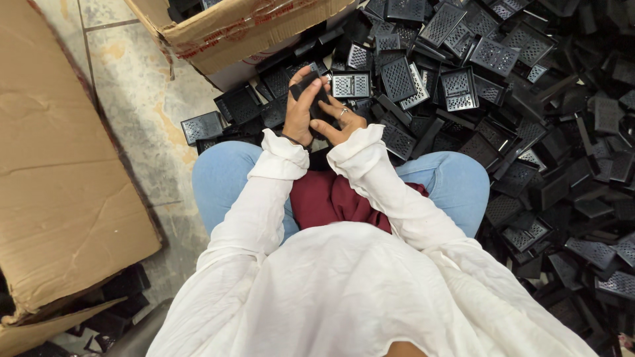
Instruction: The person sits on the floor and repeatedly picks up small black plastic parts from a pile. They turn each part over in their hands, visually inspect it, and then place it into a cardboard box. The person continues this cycle of picking, inspecting, and placing parts into the box throughout the clip.
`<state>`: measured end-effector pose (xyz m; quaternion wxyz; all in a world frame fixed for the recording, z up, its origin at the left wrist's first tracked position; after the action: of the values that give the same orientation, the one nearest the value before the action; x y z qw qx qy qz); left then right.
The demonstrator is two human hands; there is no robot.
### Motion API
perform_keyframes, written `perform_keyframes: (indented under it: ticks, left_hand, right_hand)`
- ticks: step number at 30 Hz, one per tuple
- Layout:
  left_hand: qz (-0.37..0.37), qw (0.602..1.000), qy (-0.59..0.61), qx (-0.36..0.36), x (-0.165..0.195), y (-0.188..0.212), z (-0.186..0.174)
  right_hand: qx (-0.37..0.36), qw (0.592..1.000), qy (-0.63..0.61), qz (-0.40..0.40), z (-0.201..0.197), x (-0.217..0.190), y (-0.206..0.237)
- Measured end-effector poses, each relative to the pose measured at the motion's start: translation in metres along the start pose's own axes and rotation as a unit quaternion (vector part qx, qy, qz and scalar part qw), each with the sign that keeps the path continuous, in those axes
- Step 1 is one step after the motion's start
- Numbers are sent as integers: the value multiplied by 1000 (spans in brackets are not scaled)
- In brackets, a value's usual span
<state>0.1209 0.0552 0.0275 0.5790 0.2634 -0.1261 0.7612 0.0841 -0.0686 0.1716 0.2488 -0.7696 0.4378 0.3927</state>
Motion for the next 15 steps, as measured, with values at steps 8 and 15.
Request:
perform_keyframes:
  ticks: [8, 15]
  left_hand:
    - [-26, 993, 116, 0, 7, 1, 4]
    - [-71, 994, 78, -41, -3, -3, 6]
  right_hand:
    - [-16, 971, -240, -1, 23, 73, -25]
    - [-110, 838, -482, 230, 65, 175, -24]
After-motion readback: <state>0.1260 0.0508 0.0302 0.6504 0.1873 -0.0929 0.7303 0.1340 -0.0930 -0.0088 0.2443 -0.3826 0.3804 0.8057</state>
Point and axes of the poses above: each hand's wrist, its own y-axis away from the middle knuckle, its own z-axis out of the palm, x = y × z, the point moved 9 cm from there along -y, towards the middle knuckle, and after that the axes turned 10 degrees about y, right-handed, at the moved point
